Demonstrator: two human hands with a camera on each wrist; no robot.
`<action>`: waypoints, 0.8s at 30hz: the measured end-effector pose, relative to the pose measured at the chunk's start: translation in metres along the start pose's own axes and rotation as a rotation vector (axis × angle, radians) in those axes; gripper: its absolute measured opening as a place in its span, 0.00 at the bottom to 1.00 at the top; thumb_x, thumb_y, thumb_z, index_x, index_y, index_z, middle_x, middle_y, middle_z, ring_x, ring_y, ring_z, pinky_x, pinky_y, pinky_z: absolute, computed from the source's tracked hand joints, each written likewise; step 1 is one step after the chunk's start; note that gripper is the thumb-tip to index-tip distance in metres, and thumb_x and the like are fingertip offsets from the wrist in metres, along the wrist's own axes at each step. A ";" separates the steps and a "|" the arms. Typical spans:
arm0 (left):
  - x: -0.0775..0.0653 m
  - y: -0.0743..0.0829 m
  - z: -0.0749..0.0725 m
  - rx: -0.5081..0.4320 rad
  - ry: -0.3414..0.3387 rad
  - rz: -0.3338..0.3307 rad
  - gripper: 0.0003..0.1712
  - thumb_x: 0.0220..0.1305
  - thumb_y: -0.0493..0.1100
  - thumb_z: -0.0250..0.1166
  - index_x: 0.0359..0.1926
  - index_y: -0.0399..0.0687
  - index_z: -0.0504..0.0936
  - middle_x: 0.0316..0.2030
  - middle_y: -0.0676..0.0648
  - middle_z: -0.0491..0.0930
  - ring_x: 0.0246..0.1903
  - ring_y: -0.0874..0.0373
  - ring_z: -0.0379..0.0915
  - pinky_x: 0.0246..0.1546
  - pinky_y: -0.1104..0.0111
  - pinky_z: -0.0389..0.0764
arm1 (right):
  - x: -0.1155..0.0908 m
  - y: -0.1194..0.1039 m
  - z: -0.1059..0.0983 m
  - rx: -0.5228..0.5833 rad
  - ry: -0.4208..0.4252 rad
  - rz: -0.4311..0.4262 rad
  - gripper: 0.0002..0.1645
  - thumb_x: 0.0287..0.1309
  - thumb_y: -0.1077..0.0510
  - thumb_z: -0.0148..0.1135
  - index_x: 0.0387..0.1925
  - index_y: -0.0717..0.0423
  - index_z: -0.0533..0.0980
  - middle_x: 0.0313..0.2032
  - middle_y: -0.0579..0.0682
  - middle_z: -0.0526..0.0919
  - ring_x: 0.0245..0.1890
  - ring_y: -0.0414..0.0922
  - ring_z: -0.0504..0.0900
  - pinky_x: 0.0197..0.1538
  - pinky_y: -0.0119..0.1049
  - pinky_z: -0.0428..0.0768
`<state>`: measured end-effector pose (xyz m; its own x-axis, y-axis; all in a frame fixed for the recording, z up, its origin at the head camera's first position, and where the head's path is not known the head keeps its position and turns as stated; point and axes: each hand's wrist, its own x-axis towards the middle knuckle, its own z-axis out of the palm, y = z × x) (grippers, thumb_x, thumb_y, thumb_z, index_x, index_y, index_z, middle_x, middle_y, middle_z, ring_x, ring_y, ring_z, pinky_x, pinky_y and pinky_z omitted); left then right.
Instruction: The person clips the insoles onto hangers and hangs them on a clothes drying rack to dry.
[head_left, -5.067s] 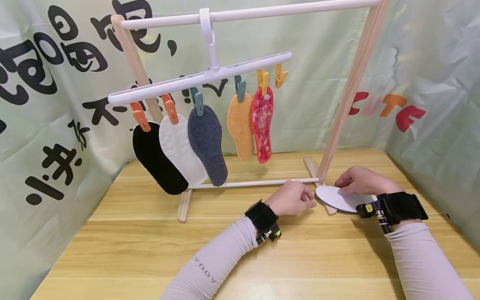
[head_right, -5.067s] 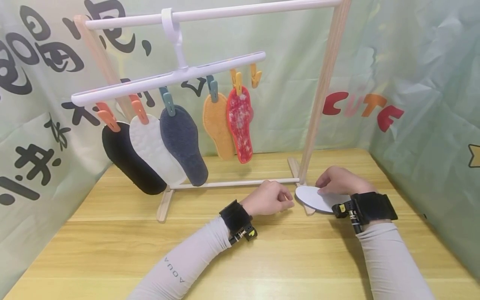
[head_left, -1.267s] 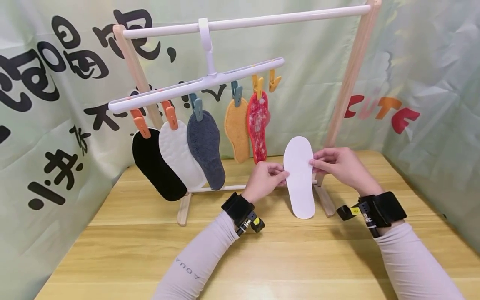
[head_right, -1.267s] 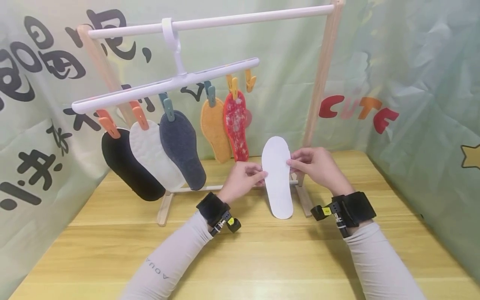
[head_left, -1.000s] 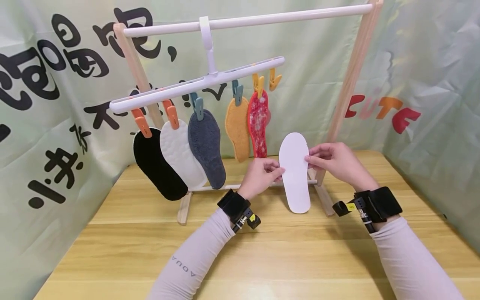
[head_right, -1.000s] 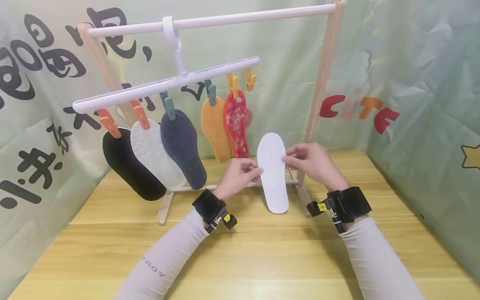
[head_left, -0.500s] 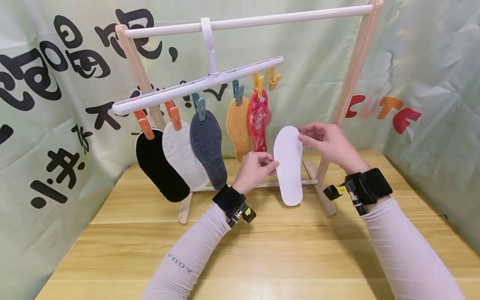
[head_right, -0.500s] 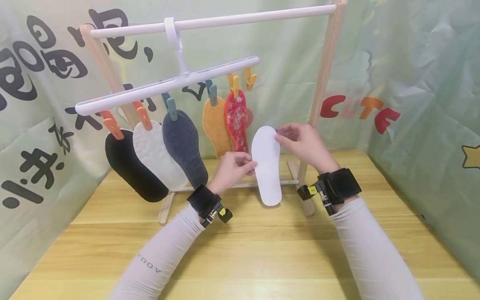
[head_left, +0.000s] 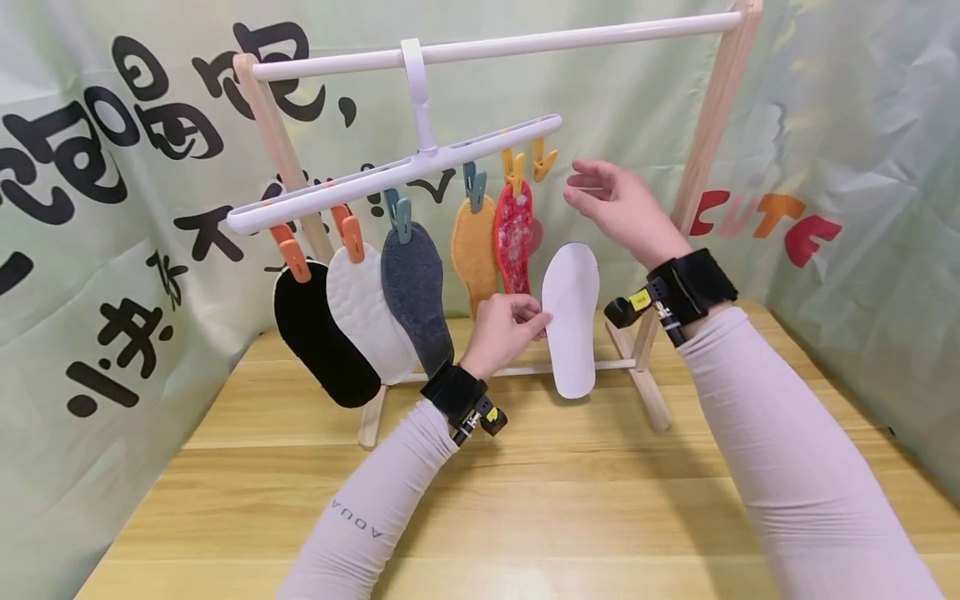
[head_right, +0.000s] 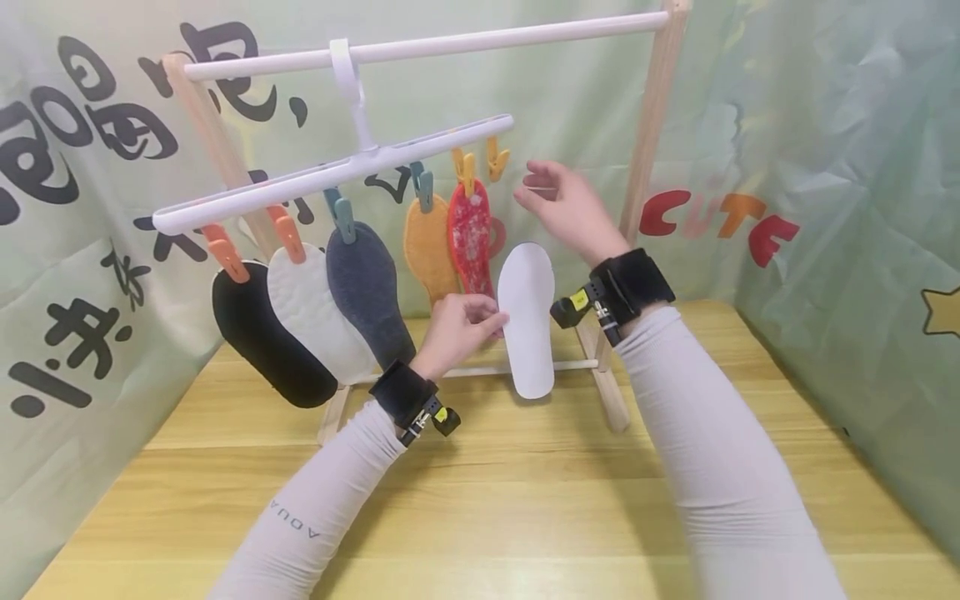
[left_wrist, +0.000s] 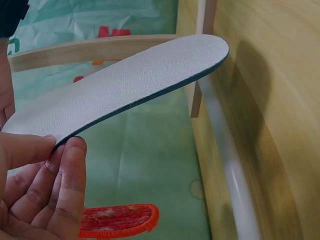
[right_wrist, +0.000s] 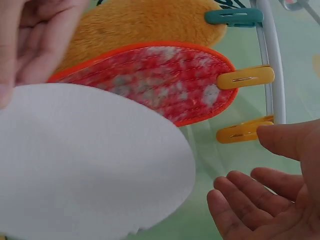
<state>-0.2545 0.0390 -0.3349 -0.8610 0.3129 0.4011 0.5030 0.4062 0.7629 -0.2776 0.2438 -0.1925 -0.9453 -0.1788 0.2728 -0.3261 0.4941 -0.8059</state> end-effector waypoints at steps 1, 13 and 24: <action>0.000 0.001 -0.001 0.008 0.005 0.001 0.07 0.72 0.40 0.72 0.41 0.39 0.92 0.33 0.40 0.92 0.34 0.47 0.92 0.36 0.74 0.85 | 0.004 -0.002 0.000 0.021 0.000 0.004 0.42 0.80 0.45 0.58 0.85 0.50 0.55 0.80 0.56 0.68 0.80 0.53 0.68 0.80 0.52 0.69; 0.002 0.006 -0.004 0.050 0.023 0.012 0.07 0.71 0.42 0.73 0.39 0.41 0.92 0.30 0.45 0.92 0.29 0.59 0.90 0.33 0.76 0.81 | 0.036 -0.012 0.012 0.267 -0.046 0.039 0.44 0.81 0.53 0.56 0.87 0.51 0.49 0.83 0.56 0.62 0.81 0.49 0.67 0.82 0.47 0.66; 0.004 0.008 -0.006 0.018 0.017 -0.010 0.08 0.72 0.42 0.73 0.41 0.40 0.91 0.32 0.43 0.92 0.34 0.48 0.92 0.32 0.74 0.82 | 0.039 -0.015 0.012 0.228 -0.070 0.044 0.42 0.83 0.51 0.54 0.87 0.49 0.48 0.83 0.54 0.63 0.82 0.48 0.66 0.84 0.46 0.63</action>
<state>-0.2545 0.0384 -0.3242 -0.8672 0.2942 0.4017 0.4951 0.4250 0.7578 -0.3096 0.2194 -0.1764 -0.9531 -0.2241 0.2035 -0.2661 0.2993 -0.9163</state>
